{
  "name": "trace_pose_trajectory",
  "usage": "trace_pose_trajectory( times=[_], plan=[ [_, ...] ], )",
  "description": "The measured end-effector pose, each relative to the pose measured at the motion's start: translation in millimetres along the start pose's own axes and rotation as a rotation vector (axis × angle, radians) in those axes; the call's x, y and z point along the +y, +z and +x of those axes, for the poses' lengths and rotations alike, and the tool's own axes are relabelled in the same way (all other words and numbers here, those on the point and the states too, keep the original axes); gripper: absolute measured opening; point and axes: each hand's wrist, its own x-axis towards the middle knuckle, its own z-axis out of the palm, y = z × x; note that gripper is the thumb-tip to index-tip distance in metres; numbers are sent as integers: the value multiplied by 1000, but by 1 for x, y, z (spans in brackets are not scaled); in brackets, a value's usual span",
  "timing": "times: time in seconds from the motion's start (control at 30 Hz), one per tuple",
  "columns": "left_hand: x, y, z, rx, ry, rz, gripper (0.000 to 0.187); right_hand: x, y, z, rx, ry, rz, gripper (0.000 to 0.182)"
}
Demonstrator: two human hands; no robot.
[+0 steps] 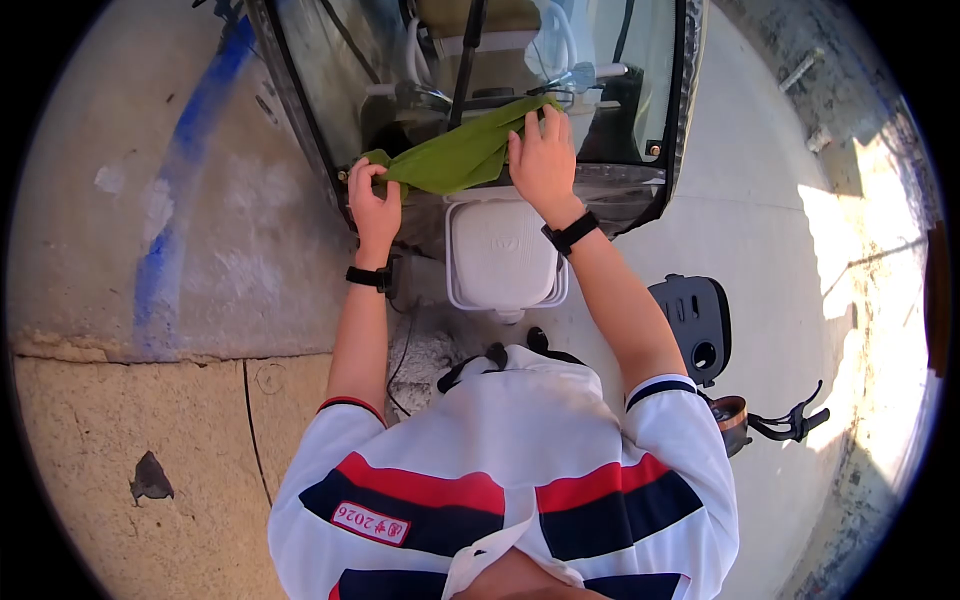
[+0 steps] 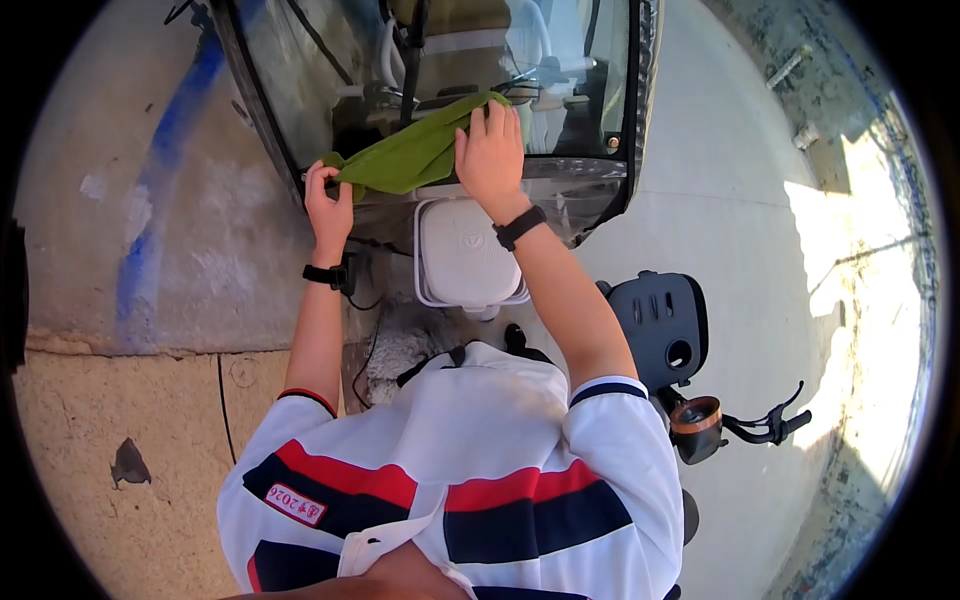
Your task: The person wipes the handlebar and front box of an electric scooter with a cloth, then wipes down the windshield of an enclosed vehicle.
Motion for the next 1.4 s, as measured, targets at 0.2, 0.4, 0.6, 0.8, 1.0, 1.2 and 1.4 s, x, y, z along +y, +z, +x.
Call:
trace_pose_trajectory(
  times=[0.2, 0.4, 0.6, 0.8, 1.0, 1.2, 1.4],
  plan=[
    [64, 39, -7, -3, 229, -52, 21, 43, -15, 18, 70, 55, -169, 42],
    [90, 101, -7, -87, 301, -130, 20, 84, -33, 53, 157, 78, -368, 34],
    [102, 135, 4, -133, 286, -136, 20, 103, -37, 85, 155, 116, -420, 44],
    [108, 139, 6, -295, 210, -55, 42, 72, -5, 116, 216, -64, -182, 44],
    [101, 130, 9, -297, 156, 60, 51, 33, 7, 123, 12, -440, 1, 39],
    [100, 130, 10, -270, 174, 146, 52, 63, -7, 129, 111, -352, -151, 43],
    [96, 137, 9, -255, 225, 160, 57, 99, -17, 108, 195, -97, -292, 49]
  ],
)
